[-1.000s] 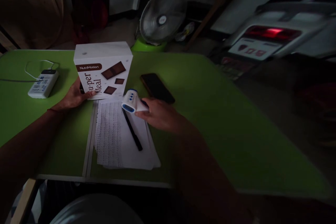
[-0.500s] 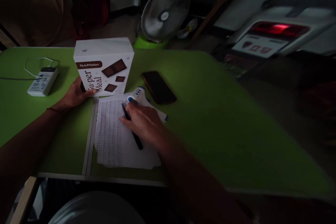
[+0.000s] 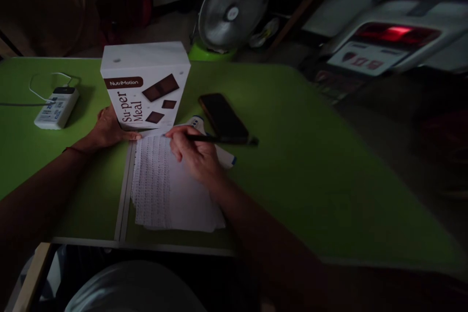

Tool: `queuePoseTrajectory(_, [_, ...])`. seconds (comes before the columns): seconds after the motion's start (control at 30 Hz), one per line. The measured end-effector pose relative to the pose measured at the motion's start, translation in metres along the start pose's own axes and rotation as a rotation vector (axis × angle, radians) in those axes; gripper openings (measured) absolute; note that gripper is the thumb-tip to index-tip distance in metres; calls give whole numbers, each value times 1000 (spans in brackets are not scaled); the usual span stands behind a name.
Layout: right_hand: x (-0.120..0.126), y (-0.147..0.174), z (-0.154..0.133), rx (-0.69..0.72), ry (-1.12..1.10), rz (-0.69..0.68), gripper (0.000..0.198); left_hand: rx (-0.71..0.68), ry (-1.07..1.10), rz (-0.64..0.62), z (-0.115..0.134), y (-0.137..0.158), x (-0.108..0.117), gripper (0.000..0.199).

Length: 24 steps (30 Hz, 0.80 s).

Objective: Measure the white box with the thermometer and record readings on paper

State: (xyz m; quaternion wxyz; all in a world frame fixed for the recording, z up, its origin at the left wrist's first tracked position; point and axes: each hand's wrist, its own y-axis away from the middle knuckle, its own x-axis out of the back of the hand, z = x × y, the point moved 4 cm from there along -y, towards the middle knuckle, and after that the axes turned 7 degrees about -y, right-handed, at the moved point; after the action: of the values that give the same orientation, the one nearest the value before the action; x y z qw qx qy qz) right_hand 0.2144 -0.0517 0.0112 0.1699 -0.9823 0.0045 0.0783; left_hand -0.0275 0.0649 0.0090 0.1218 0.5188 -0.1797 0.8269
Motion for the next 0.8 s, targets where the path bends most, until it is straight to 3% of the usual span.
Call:
queuePoseTrajectory(0.07, [0,-1,7,-75,-25,32,42,75,-36,-13,3,1,2,131])
queuePoseTrajectory(0.17, [6,-2,17,-155,65,100,25,88,-53,-19,5,1,3,135])
queuePoseTrajectory(0.3, [11,-3,24,-97,264,99,4,51,-48,-15,4,-1,1,137])
queuePoseTrajectory(0.8, [9,-2,37,-30,405,47,5,94,-61,-36,3,-1,-3,142])
